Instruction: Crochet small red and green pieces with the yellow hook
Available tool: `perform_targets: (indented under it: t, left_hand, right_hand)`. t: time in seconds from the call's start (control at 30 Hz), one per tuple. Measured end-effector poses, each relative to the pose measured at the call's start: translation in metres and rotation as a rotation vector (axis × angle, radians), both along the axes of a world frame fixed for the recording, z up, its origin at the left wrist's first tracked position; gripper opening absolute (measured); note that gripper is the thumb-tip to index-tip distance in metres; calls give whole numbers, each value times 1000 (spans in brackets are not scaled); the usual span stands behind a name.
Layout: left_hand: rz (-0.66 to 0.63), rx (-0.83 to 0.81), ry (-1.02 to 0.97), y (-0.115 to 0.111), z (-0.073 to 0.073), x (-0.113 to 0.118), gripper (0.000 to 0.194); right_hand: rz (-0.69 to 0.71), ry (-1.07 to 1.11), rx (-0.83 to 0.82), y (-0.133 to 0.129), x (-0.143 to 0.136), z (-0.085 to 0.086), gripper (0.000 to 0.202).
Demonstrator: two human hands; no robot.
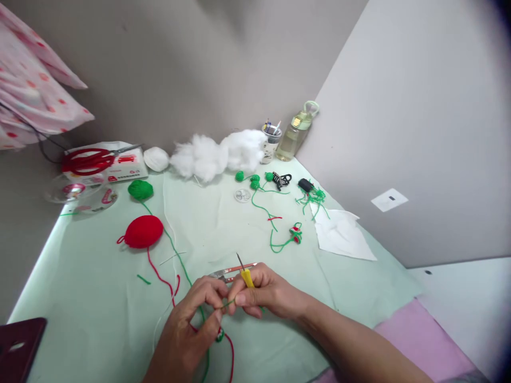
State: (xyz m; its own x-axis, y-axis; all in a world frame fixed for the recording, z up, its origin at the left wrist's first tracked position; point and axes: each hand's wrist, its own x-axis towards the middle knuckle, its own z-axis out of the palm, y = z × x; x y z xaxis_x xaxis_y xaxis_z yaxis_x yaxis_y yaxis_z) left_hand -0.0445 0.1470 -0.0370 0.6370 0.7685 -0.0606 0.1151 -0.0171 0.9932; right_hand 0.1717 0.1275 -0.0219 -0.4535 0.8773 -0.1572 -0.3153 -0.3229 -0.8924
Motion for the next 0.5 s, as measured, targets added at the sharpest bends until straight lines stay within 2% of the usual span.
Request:
perform_targets:
  t: [0.13, 0.27, 0.5]
  left_hand:
    - [56, -23, 3, -2, 0, -2, 20]
    - [32, -9, -41, -8, 9, 1, 21]
    - [62, 13, 3, -20, 26, 5, 16]
  right_hand:
    - [-64, 127, -106, -6, -9, 2, 31]
    - [-79, 202, -242, -17, -16, 9, 30]
    - [-12, 232, -301, -30, -15, 13, 32]
